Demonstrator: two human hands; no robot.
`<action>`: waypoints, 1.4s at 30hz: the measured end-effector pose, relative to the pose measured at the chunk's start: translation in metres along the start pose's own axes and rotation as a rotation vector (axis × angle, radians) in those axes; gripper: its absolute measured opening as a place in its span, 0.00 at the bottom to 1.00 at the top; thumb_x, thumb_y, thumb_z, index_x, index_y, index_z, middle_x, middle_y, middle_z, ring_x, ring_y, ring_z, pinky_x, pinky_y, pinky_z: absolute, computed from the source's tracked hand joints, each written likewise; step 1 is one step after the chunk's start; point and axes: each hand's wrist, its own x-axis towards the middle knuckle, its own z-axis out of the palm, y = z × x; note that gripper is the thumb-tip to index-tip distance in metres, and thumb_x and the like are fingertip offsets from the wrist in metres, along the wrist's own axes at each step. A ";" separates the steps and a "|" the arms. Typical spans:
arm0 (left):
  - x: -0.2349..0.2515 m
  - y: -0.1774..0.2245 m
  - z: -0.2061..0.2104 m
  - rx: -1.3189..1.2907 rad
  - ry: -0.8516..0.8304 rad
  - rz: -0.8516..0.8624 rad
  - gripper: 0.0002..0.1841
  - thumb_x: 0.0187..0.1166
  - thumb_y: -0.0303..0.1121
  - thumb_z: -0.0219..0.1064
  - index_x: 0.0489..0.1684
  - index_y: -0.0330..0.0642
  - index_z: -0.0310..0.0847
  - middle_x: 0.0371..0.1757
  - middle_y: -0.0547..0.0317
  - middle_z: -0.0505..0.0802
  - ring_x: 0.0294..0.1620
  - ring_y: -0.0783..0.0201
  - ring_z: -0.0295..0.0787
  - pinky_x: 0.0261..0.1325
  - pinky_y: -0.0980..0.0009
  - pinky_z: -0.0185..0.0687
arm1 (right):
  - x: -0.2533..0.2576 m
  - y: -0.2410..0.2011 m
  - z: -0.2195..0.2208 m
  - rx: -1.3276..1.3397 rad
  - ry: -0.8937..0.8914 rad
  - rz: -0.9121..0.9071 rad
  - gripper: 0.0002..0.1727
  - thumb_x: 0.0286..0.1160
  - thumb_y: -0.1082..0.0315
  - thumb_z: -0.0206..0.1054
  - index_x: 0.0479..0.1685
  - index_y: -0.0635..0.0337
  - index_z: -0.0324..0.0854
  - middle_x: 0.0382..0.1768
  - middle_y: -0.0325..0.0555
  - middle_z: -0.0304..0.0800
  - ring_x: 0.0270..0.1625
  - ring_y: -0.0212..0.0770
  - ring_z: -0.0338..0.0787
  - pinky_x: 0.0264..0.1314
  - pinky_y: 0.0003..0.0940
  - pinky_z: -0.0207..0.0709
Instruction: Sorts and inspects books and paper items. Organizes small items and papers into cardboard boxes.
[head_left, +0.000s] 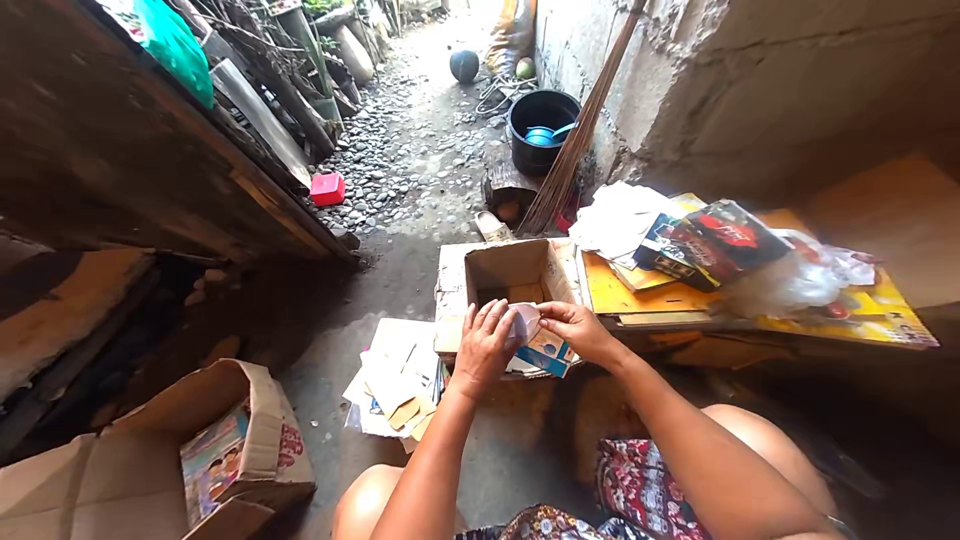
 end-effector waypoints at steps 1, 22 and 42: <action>-0.001 -0.001 -0.001 0.002 -0.004 0.005 0.24 0.74 0.43 0.76 0.66 0.42 0.87 0.69 0.45 0.90 0.72 0.46 0.86 0.79 0.37 0.70 | 0.000 0.000 0.000 0.010 -0.009 -0.002 0.14 0.81 0.77 0.63 0.60 0.70 0.85 0.52 0.46 0.94 0.54 0.28 0.92 0.64 0.25 0.84; -0.002 0.009 -0.002 0.075 0.032 0.026 0.17 0.76 0.41 0.71 0.54 0.39 0.91 0.66 0.40 0.91 0.65 0.46 0.92 0.70 0.44 0.83 | 0.000 -0.010 -0.003 0.019 0.030 0.045 0.14 0.81 0.76 0.63 0.61 0.70 0.85 0.53 0.48 0.94 0.54 0.29 0.92 0.63 0.26 0.85; 0.000 0.018 -0.017 -0.177 0.028 -0.501 0.15 0.87 0.32 0.51 0.56 0.30 0.79 0.30 0.47 0.90 0.29 0.52 0.91 0.35 0.53 0.88 | 0.002 -0.002 -0.001 -0.134 0.055 -0.036 0.15 0.82 0.73 0.61 0.63 0.65 0.85 0.48 0.44 0.93 0.47 0.28 0.90 0.57 0.25 0.84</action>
